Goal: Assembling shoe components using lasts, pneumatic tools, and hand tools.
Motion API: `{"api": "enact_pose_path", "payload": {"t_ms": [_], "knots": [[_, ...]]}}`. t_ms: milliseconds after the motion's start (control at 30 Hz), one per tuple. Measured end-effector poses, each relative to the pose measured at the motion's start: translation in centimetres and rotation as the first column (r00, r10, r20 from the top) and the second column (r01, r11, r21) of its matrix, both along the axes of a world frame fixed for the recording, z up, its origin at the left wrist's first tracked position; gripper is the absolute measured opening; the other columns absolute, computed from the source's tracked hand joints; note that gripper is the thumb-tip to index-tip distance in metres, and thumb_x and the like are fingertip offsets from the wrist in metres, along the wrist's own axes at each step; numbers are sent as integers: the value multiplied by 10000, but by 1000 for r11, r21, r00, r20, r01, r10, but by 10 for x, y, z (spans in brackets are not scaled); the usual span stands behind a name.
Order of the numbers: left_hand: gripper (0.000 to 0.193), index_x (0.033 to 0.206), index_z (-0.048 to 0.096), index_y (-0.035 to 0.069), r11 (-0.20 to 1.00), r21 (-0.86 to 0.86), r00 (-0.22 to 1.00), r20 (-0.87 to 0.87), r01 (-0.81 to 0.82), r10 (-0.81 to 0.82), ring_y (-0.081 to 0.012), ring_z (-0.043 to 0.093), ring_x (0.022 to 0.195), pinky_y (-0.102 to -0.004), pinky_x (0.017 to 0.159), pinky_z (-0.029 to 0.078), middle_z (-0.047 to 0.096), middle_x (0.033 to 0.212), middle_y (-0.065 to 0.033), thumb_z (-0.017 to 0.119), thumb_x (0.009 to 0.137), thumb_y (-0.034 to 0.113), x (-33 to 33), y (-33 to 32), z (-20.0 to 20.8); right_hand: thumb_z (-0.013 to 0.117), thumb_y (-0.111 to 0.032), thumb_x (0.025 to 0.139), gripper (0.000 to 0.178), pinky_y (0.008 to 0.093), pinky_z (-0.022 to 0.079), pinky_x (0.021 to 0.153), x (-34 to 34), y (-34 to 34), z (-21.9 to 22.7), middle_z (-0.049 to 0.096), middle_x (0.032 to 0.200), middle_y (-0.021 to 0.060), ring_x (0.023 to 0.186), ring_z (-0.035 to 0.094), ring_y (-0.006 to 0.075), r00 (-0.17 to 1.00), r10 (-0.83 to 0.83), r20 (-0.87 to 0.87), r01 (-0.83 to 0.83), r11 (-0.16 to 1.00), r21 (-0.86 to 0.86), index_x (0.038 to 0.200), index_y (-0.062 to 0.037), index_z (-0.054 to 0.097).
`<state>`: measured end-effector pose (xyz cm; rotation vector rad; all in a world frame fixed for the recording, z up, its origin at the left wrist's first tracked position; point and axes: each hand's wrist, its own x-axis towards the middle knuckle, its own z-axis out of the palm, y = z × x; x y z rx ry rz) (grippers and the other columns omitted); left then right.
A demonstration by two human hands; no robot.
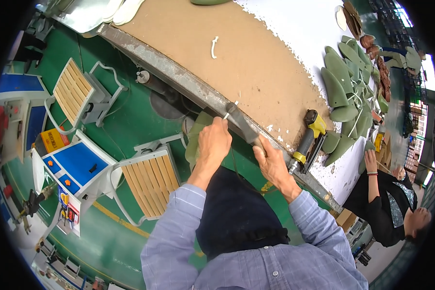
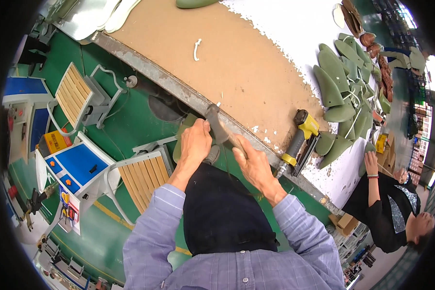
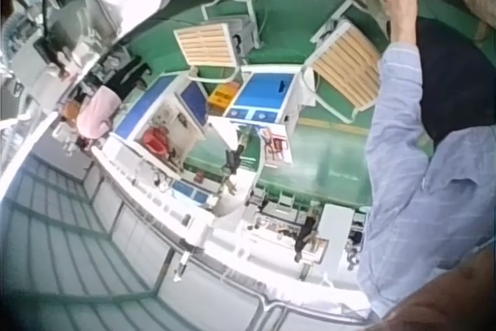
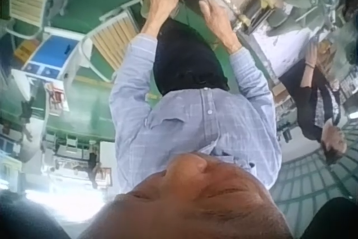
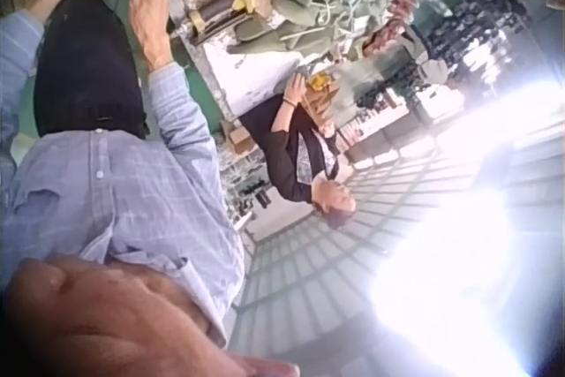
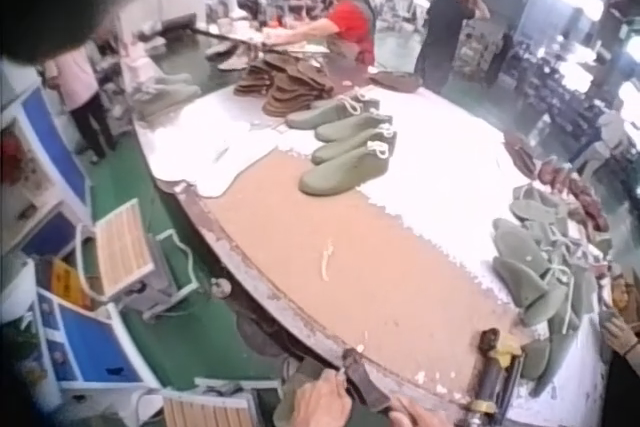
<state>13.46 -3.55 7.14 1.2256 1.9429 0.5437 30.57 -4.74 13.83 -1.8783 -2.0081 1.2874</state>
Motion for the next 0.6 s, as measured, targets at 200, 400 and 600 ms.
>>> {"api": "enact_pose_path", "payload": {"t_ms": [200,400,600], "knots": [[266,827,556,-27,999,44,1000,9,30,-30,-469,608,735,-533,681,470,618,729,-286,482,943,200,-1,-3,-4,570,-155,918,408,361,493,653,5,-11,13,622,848,238,731,654,319,935,8,-355,112,942,317,1317,-123,487],[285,839,559,-36,999,28,1000,17,23,-23,-485,602,758,-544,693,464,618,743,-292,466,949,210,0,5,-3,561,-211,935,380,396,485,639,14,-8,-17,619,806,260,731,634,394,999,-4,-41,8,996,85,1298,-127,485],[279,839,553,-34,999,-2,999,3,34,-34,-491,599,746,-551,692,462,615,740,-298,458,951,204,-1,-3,5,553,-140,924,386,375,481,615,4,-7,15,608,793,249,688,623,376,938,38,-346,105,917,385,1302,-114,483]]}}
